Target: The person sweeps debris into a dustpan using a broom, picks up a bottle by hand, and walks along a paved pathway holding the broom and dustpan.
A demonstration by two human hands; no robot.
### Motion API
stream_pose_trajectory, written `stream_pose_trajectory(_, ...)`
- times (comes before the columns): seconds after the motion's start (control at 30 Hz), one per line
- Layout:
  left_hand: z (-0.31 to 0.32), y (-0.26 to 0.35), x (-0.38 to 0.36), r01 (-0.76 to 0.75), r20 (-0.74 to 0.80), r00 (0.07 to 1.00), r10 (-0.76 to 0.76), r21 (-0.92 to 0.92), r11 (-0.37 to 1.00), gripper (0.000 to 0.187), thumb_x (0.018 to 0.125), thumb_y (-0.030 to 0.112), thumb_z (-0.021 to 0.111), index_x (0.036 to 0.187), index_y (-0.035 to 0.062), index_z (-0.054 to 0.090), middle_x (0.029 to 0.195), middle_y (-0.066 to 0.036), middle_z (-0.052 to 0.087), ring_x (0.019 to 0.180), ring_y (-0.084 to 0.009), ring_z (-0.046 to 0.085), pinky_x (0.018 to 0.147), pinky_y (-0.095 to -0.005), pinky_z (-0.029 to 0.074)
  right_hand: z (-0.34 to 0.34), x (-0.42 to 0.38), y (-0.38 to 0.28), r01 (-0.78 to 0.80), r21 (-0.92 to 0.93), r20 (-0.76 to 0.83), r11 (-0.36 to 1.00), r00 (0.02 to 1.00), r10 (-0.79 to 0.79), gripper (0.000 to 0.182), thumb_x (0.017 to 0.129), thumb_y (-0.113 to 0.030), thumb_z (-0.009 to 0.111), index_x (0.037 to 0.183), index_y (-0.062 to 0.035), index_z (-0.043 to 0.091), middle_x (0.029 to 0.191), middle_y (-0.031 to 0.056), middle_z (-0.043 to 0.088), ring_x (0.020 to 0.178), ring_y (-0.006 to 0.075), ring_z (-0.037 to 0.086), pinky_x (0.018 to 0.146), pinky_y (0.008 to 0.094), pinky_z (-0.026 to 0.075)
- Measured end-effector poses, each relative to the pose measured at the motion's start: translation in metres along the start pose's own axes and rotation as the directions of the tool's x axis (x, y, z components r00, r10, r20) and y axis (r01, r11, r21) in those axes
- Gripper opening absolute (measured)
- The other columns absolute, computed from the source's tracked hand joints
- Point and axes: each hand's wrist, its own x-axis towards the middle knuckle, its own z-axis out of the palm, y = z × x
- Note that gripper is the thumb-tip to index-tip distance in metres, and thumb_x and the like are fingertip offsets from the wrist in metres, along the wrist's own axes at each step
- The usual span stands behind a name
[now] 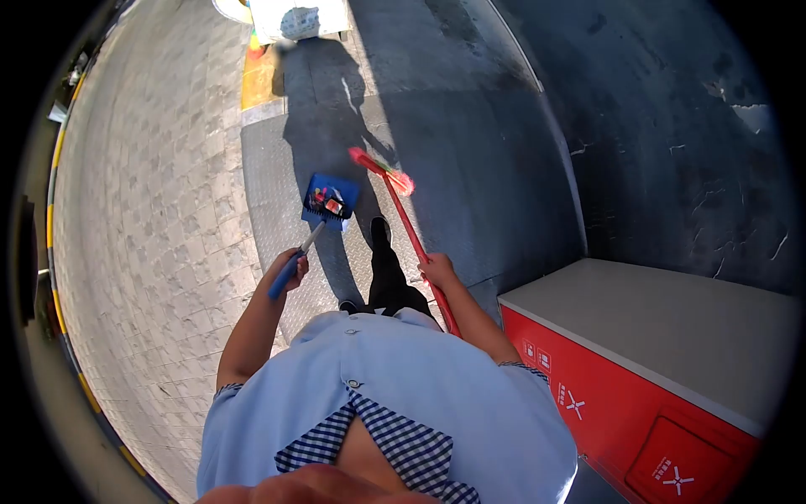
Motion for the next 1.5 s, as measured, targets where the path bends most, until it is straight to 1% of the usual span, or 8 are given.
stream_pose_trajectory(0.1,0.041,0.046,0.034,-0.063,-0.114,0.991,0.066,0.028,0.998,0.027,0.092,0.028,0.045,0.080,0.0043,0.050,0.065,-0.004,0.056,0.055,-0.0114,0.058,0.043,-0.0205,0.050,-0.021,0.069,-0.068,0.030,0.023,-0.019,0.999,0.999,-0.029,0.017,0.074,-0.012,0.063,0.084,0.0019,0.064,0.061,0.0086,0.061,0.048,0.0156,0.058,0.045,0.0310,0.047)
stream_pose_trajectory(0.13,0.048,0.055,0.041,-0.094,-0.150,0.984,0.102,0.054,0.994,0.027,0.092,0.028,0.045,0.079,0.0043,0.050,0.065,-0.004,0.056,0.055,-0.0111,0.057,0.042,-0.0204,0.049,-0.028,0.090,-0.090,0.076,-0.197,-0.017,0.977,0.997,-0.081,0.017,0.073,-0.009,0.062,0.086,0.0027,0.063,0.061,0.0089,0.060,0.047,0.0168,0.058,0.044,0.0310,0.048)
stream_pose_trajectory(0.23,0.075,0.098,0.064,-0.004,-0.168,0.986,0.006,0.011,1.000,0.027,0.092,0.028,0.045,0.079,0.0045,0.049,0.064,-0.004,0.056,0.053,-0.0109,0.056,0.041,-0.0201,0.049,-0.046,0.159,-0.138,0.007,-0.110,0.027,0.994,1.000,-0.004,0.015,0.072,-0.008,0.062,0.083,0.0031,0.063,0.059,0.0089,0.060,0.046,0.0169,0.059,0.045,0.0311,0.049)
stream_pose_trajectory(0.6,0.131,0.182,0.115,0.070,-0.277,0.958,-0.074,-0.022,0.997,0.030,0.093,0.030,0.041,0.075,0.0064,0.048,0.058,-0.002,0.053,0.048,-0.0106,0.054,0.038,-0.0200,0.047,-0.018,0.324,-0.210,-0.006,-0.331,0.065,0.944,0.997,0.029,0.014,0.072,-0.010,0.060,0.079,0.0028,0.063,0.058,0.0110,0.059,0.046,0.0200,0.059,0.044,0.0334,0.049)
stream_pose_trajectory(0.7,0.129,0.194,0.112,0.100,-0.257,0.961,-0.099,-0.010,0.995,0.030,0.093,0.030,0.041,0.075,0.0068,0.047,0.058,-0.002,0.053,0.048,-0.0104,0.053,0.037,-0.0203,0.046,-0.005,0.310,-0.217,-0.045,-0.396,0.127,0.917,0.987,0.103,0.015,0.072,-0.010,0.061,0.080,0.0031,0.062,0.057,0.0109,0.058,0.045,0.0195,0.059,0.044,0.0331,0.050)
stream_pose_trajectory(0.87,0.116,0.206,0.097,0.119,-0.246,0.962,-0.115,0.000,0.993,0.030,0.092,0.031,0.042,0.077,0.0060,0.048,0.059,-0.002,0.054,0.048,-0.0101,0.054,0.037,-0.0210,0.046,-0.008,0.259,-0.213,-0.088,-0.157,0.339,0.984,0.931,0.137,0.015,0.077,-0.013,0.062,0.081,0.0011,0.063,0.055,0.0067,0.055,0.041,0.0130,0.052,0.040,0.0286,0.043)
stream_pose_trajectory(1.33,0.097,0.218,0.078,0.194,0.001,0.980,-0.197,-0.181,0.964,0.043,0.092,0.041,0.051,0.097,-0.0013,0.053,0.079,-0.003,0.060,0.052,-0.0064,0.056,0.046,-0.0197,0.051,-0.012,0.198,-0.268,-0.122,-0.067,0.121,0.990,0.984,0.130,0.013,0.076,-0.010,0.059,0.083,0.0009,0.062,0.058,0.0076,0.057,0.043,0.0144,0.055,0.039,0.0285,0.044)
stream_pose_trajectory(1.5,0.125,0.221,0.076,0.168,-0.041,0.984,-0.174,-0.122,0.978,0.038,0.093,0.038,0.049,0.099,0.0005,0.052,0.081,-0.002,0.060,0.052,-0.0059,0.055,0.045,-0.0192,0.050,-0.049,0.191,-0.278,-0.163,0.028,0.094,0.986,0.983,0.160,0.008,0.078,-0.008,0.060,0.080,-0.0003,0.060,0.058,0.0064,0.056,0.042,0.0138,0.053,0.037,0.0283,0.043)
